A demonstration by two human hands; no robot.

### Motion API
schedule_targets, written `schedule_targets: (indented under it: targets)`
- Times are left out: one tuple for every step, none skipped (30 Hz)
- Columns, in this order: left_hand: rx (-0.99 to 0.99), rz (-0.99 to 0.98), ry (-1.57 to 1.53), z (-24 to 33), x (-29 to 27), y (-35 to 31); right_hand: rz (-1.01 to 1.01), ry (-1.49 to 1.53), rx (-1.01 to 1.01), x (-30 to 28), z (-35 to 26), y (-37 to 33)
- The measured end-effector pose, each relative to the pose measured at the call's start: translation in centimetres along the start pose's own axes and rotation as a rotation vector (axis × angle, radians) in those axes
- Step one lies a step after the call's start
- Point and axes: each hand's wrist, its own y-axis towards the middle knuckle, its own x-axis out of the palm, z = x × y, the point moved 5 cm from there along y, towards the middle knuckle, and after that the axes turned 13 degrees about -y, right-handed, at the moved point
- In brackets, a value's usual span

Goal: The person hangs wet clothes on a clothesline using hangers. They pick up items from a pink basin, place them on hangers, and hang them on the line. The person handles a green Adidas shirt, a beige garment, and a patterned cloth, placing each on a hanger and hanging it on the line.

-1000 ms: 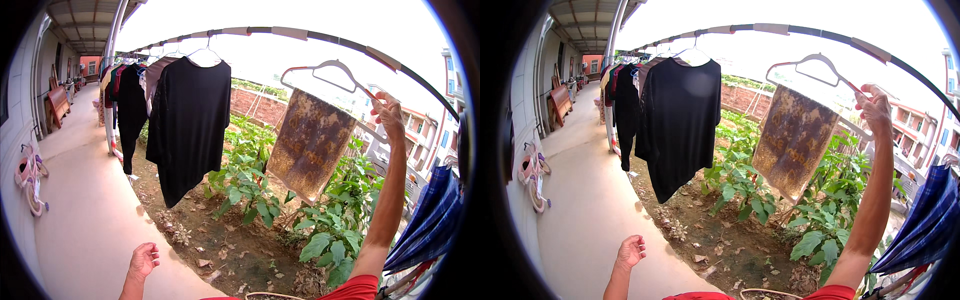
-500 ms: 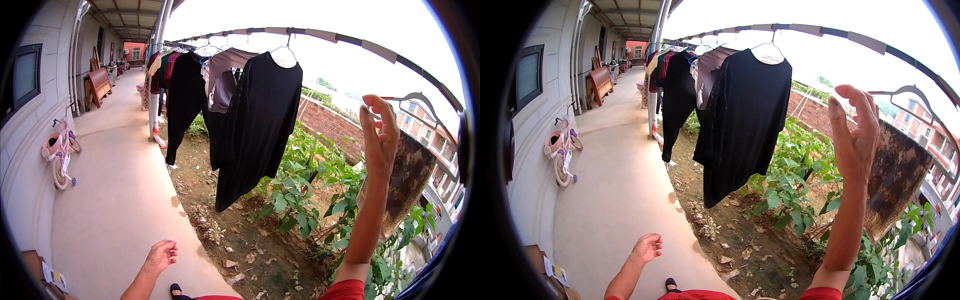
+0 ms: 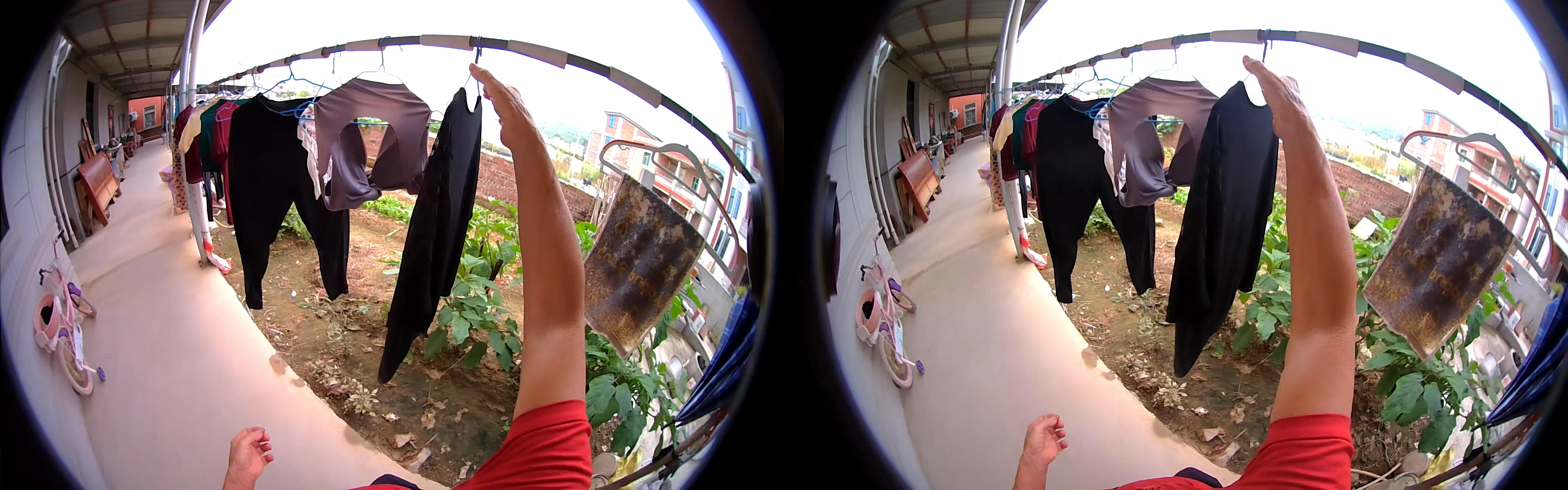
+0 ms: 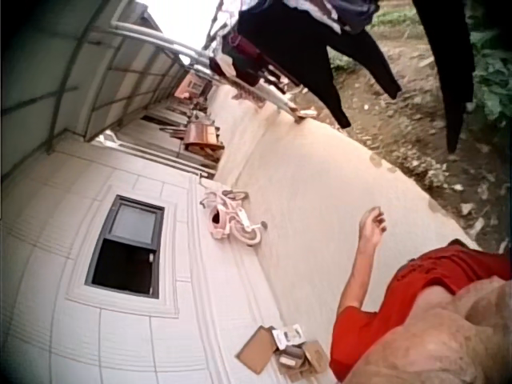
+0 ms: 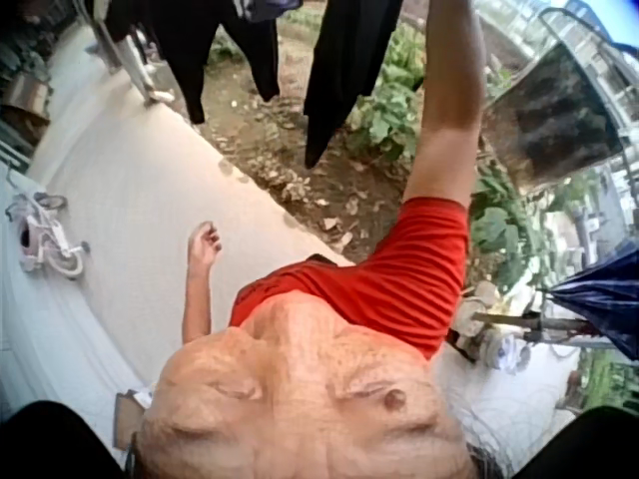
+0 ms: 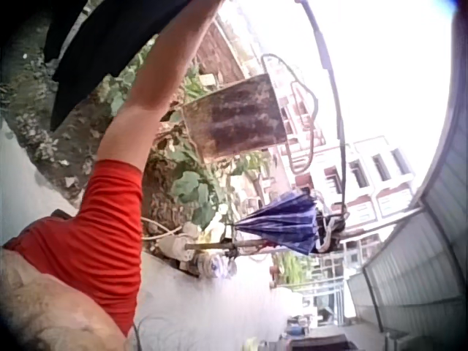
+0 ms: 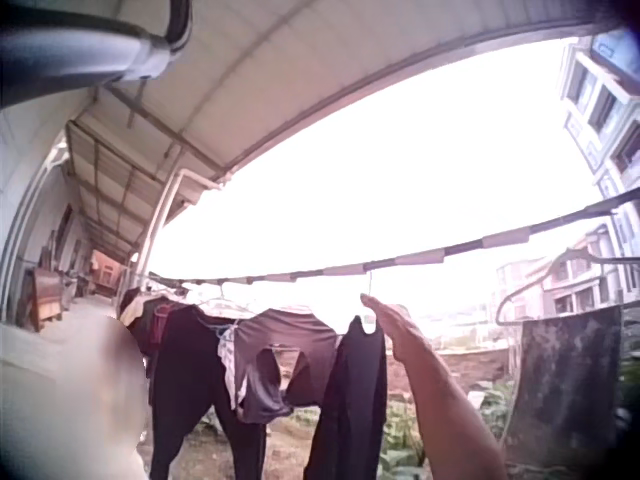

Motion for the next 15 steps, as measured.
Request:
schedule_targets:
  targets:
    - [-0.002,-0.003,0.010,0.2,0.4,0.9,0.006,0.006,0.012,0.2,-0.2,0.0]
    - [-0.010,-0.019,0.023,0.2,1.1,1.8,-0.028,0.069,-0.048,0.4,0.5,1.4]
    - [-0.009,-0.023,0.032,0.2,1.7,2.5,-0.070,0.167,-0.138,1.2,-0.2,1.0]
    - [-0.009,-0.033,0.028,0.1,2.0,3.5,0.003,0.146,0.047,2.0,0.2,1.2]
    - [-0.014,-0.044,0.026,0.0,2.0,4.8,-0.032,0.243,0.107,3.2,1.2,2.7]
    - [0.010,-0.034,0.008,0.3,1.9,5.5,0.003,0.262,0.106,4.6,-0.5,1.1]
    - [-0.017,-0.054,0.023,0.1,2.8,6.3,0.041,0.421,0.078,5.1,0.5,2.7]
    - [-0.040,-0.081,0.039,-0.1,4.1,7.2,0.124,0.387,0.068,4.4,1.0,3.4]
    - [-0.058,-0.101,0.053,-0.1,5.1,8.0,0.153,0.440,0.032,3.9,0.9,3.2]
    - [-0.070,-0.127,0.045,0.0,6.0,8.8,0.169,0.399,-0.010,3.3,1.1,3.8]
    - [-0.068,-0.155,0.055,-0.1,6.9,9.5,0.181,0.357,-0.048,2.8,1.5,4.3]
    - [-0.066,-0.167,0.057,-0.1,7.3,10.1,0.198,0.407,-0.043,3.2,1.1,3.7]
    - [-0.064,-0.178,0.059,-0.1,7.8,10.6,0.215,0.457,-0.038,3.3,0.8,3.0]
    - [-0.077,-0.167,0.068,-0.4,8.4,10.9,0.162,0.426,-0.047,3.0,0.4,2.7]
    - [-0.084,-0.159,0.076,-0.4,9.2,11.1,0.171,0.457,-0.039,2.4,-0.1,2.3]
